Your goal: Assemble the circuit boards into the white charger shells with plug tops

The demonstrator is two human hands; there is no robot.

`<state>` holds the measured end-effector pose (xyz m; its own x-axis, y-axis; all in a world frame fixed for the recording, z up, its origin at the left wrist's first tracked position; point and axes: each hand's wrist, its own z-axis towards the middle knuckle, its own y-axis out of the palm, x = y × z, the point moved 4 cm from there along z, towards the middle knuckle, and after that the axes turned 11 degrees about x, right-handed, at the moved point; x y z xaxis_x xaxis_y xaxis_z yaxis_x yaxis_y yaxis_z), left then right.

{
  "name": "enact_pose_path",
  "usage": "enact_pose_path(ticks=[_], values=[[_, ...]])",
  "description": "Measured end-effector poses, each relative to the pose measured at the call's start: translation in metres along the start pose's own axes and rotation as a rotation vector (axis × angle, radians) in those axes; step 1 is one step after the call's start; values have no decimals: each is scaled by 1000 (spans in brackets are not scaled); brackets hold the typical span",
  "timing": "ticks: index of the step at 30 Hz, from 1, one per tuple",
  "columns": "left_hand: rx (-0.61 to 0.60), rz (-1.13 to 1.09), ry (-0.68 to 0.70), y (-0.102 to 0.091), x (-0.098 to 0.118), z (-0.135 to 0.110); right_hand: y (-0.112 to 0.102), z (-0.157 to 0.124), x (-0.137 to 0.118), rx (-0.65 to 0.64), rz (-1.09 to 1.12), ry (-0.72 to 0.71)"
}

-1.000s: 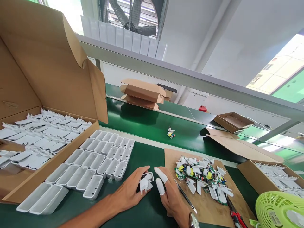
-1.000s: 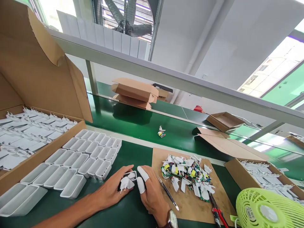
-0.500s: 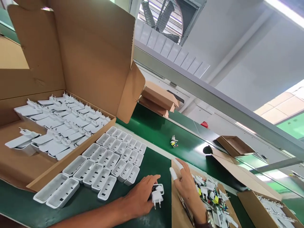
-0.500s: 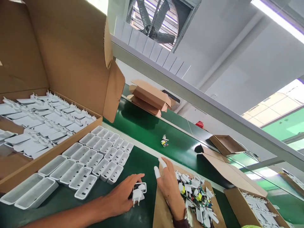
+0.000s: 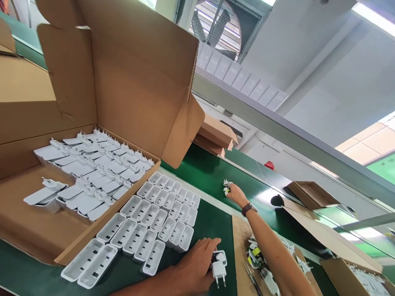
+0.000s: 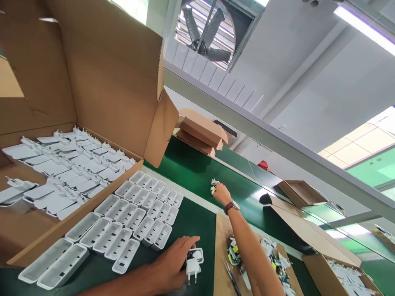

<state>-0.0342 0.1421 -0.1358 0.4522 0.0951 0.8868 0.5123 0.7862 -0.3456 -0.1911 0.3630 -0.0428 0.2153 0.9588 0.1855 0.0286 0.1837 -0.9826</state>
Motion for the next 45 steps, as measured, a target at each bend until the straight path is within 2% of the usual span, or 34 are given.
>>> enact_pose_path(ticks=[4,8,11,15,19,23,27,29,33,38,43,45], values=[[-15,-25,-14,-6,4,-2,-9,-38,22,-45,28,-26],[-40,-16,-21,-5,4,-2,-20,-99,58,-91,30,-17],[-40,-7,-25,-2,1,-3,-18,-137,75,-115,32,-1],[-5,6,42,-4,2,-5,-10,-155,79,-105,44,7],[28,1,65,-10,6,-6,-17,-162,65,9,98,-55],[67,-72,10,-15,9,-5,-22,-194,35,164,227,-165],[141,-192,-121,-16,11,-8,-5,-237,-6,310,671,-426],[185,-250,-184,-16,13,-11,7,-250,-21,385,856,-515],[185,-397,-283,-12,15,-15,31,-254,-40,481,922,-524],[198,-382,-288,-14,20,-16,33,-255,-46,629,939,-475],[232,-268,-157,-18,26,-19,29,-261,-41,625,964,-462],[250,-233,-181,-17,24,-21,33,-261,-43,576,979,-494]])
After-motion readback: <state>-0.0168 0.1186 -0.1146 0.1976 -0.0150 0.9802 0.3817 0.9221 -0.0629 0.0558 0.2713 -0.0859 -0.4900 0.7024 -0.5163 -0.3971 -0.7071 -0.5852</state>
